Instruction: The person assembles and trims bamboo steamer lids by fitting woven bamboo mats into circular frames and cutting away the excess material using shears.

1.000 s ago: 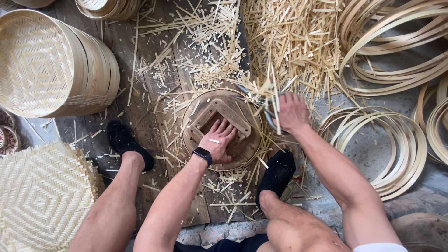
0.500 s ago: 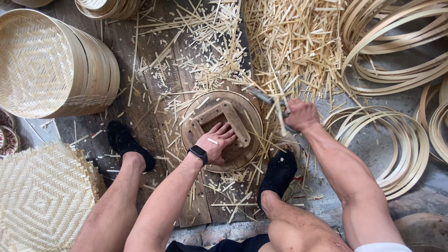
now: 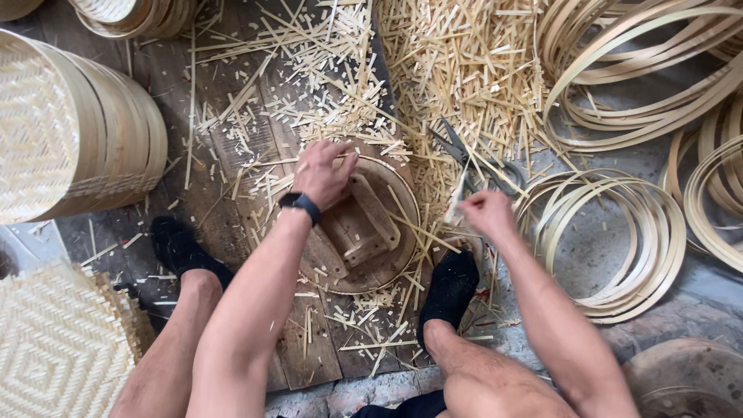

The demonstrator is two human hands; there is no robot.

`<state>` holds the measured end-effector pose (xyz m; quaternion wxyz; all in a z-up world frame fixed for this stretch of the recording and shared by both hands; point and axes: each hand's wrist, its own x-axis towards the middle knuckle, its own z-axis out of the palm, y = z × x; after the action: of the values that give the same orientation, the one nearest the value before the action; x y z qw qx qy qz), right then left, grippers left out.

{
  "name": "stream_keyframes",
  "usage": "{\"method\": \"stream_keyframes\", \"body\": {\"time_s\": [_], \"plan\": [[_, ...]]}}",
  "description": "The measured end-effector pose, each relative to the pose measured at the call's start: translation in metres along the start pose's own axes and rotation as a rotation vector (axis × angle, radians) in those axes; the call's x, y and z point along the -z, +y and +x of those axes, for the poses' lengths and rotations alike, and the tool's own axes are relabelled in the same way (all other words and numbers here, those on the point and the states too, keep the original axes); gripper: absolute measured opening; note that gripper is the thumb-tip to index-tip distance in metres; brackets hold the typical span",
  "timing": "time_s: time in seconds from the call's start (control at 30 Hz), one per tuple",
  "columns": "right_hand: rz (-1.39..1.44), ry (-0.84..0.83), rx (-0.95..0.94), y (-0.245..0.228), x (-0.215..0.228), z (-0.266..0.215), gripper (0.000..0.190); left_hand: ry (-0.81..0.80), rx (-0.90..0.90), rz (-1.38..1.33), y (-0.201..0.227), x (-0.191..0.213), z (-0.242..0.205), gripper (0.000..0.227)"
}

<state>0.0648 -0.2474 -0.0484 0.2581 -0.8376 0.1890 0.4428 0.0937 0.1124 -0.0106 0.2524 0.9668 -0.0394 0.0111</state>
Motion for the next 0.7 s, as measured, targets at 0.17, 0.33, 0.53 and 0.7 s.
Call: {"method": "stream_keyframes", "body": {"time_s": [0.17, 0.33, 0.53, 0.7], "plan": [[0.212, -0.03, 0.249, -0.029, -0.061, -0.027, 0.039, -0.446, 0.183, -0.159, 0.003, -0.035, 0.045, 0.028], [0.362, -0.062, 0.215, -0.025, -0.075, -0.018, 0.031, -0.614, 0.517, -0.27, 0.009, -0.036, 0.055, 0.028], [0.45, -0.094, 0.118, -0.029, -0.078, -0.018, 0.027, -0.533, 0.57, -0.308, 0.006, -0.044, 0.048, 0.03], [0.188, 0.043, 0.44, -0.027, -0.064, -0.067, 0.047, -0.178, 0.411, -0.177, -0.018, -0.036, 0.027, 0.042]]}}
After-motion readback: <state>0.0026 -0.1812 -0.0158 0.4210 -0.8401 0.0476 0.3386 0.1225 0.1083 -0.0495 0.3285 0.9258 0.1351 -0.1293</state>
